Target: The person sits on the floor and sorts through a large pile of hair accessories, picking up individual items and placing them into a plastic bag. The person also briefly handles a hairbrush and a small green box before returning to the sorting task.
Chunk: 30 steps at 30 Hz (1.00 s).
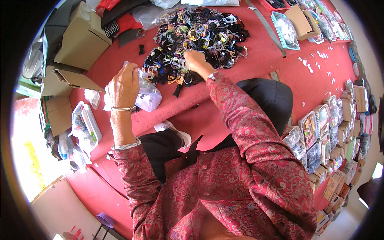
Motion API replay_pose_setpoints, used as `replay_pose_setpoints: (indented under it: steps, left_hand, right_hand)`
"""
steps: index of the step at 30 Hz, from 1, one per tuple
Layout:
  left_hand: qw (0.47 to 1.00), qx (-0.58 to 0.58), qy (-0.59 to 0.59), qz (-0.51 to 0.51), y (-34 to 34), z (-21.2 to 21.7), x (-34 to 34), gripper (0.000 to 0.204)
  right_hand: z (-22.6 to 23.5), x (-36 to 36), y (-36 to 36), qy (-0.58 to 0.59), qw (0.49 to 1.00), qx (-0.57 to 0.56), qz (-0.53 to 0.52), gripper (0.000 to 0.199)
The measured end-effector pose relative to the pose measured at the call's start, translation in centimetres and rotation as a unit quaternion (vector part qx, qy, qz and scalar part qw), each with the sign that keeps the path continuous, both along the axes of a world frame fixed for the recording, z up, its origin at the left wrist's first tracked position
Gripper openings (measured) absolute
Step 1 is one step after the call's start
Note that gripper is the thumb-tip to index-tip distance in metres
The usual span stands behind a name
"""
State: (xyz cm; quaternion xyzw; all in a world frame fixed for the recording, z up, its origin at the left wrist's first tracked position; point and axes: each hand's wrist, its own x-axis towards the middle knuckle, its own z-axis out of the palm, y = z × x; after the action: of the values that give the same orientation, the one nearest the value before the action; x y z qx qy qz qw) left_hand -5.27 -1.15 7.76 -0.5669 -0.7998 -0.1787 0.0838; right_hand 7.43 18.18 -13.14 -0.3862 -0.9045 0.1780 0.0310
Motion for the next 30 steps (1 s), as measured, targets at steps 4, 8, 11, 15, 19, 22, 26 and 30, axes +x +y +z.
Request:
replay_pose_setpoints:
  steps: [4, 8, 11, 15, 19, 22, 26, 30]
  left_hand:
    - [1.000, -0.004, 0.000, 0.005, 0.1, 0.2, -0.1, 0.012]
    - [1.000, -0.004, 0.001, 0.013, -0.3, 0.0, -0.3, 0.013]
    - [1.000, 0.013, 0.003, -0.011, 0.2, 0.3, 0.1, 0.011]
    - [1.000, 0.000, 0.002, -0.004, 0.1, 0.0, 0.1, 0.011]
    - [1.000, -0.001, -0.008, -0.014, 0.1, -0.2, -0.1, 0.011]
    - [1.000, -0.001, -0.010, -0.021, 0.1, -0.2, -0.1, 0.011]
    - [1.000, -0.008, -0.007, -0.015, -0.1, -0.5, -0.2, 0.012]
    - [1.000, -0.006, -0.009, -0.016, 0.0, -0.2, -0.1, 0.012]
  right_hand:
    - [0.0, 0.9, 6.0, 0.161, 0.961, -0.182, -0.134, 0.020]
    - [4.3, 2.1, 7.2, 0.213, 0.950, -0.203, -0.104, 0.020]
    - [3.5, 1.6, 7.4, 0.239, 0.944, -0.226, -0.022, 0.021]
    - [4.7, -0.7, 3.1, 0.176, 0.888, -0.420, 0.058, 0.017]
    - [0.3, -3.3, 1.3, 0.132, 0.900, -0.414, 0.039, 0.022]
    - [-2.4, -4.2, 0.8, 0.106, 0.975, -0.193, 0.012, 0.023]
    - [-2.3, -4.7, -0.5, 0.016, 0.998, -0.057, -0.005, 0.015]
    - [-1.8, -3.6, 1.0, 0.121, 0.986, -0.099, -0.065, 0.016]
